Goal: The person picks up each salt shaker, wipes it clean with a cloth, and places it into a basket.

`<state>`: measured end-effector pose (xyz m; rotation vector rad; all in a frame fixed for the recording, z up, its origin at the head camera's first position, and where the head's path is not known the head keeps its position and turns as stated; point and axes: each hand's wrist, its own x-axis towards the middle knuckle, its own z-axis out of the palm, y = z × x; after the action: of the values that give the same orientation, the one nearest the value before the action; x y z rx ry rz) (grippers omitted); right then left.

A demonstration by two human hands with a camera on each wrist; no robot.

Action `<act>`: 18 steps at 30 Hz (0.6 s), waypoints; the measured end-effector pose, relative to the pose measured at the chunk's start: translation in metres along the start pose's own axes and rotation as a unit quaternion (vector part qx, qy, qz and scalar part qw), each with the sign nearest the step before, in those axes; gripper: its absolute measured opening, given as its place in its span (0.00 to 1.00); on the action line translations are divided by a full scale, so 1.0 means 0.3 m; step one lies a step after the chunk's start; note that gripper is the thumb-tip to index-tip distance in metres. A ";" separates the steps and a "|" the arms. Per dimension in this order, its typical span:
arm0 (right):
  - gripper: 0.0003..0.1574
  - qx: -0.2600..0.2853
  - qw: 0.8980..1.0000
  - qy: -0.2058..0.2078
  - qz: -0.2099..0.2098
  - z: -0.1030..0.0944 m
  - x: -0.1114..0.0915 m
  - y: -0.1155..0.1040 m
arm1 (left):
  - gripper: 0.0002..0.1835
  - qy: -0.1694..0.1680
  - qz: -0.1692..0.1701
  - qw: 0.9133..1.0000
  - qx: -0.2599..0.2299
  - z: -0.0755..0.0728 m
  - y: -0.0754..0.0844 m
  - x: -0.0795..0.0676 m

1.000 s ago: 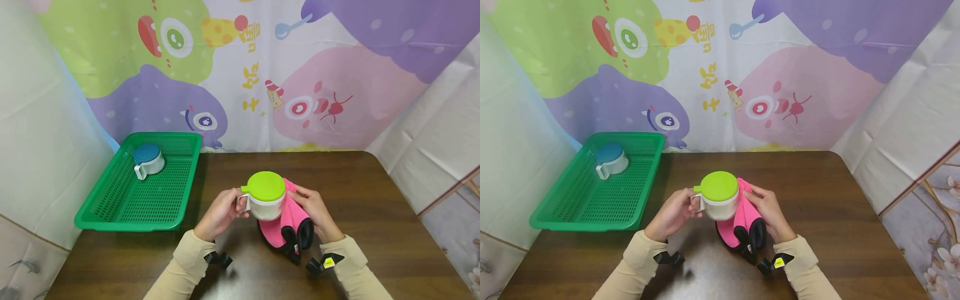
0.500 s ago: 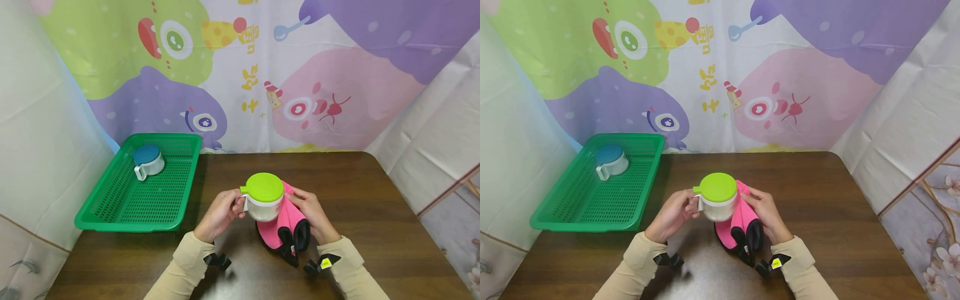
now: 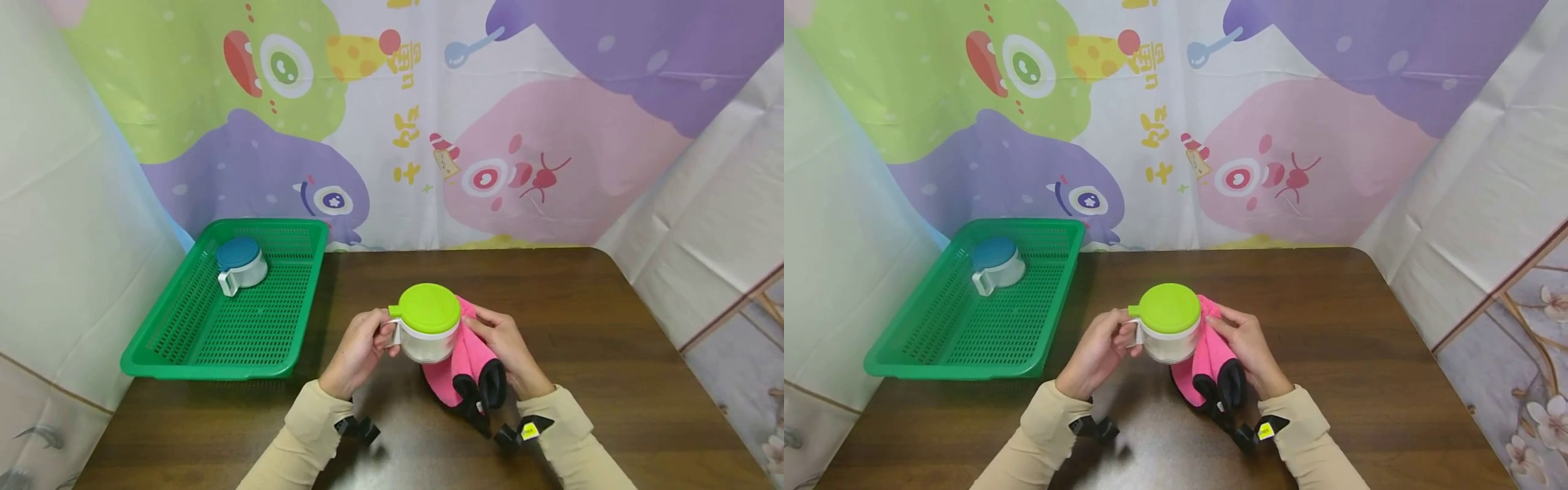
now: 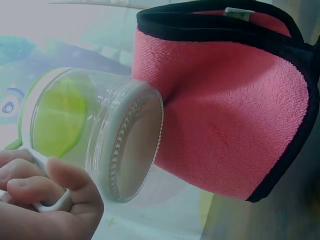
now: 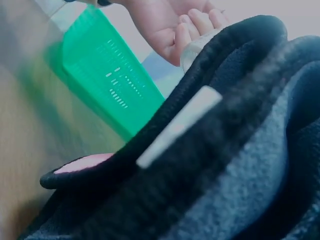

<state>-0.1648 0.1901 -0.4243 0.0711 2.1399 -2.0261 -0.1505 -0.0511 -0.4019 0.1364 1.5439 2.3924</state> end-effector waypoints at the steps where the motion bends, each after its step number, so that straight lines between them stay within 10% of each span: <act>1: 0.28 -0.008 1.000 -0.001 -0.003 0.001 0.000 -0.001 | 0.16 0.002 0.000 1.000 0.000 -0.001 0.000 0.001; 18: 0.26 -0.077 0.993 0.008 -0.087 0.010 0.001 -0.029 | 0.18 0.031 -0.012 0.999 -0.009 -0.010 -0.002 -0.006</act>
<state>-0.1662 0.1867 -0.4160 -0.1263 2.3808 -1.9459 -0.1496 -0.0541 -0.4034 0.0399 1.5417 2.4124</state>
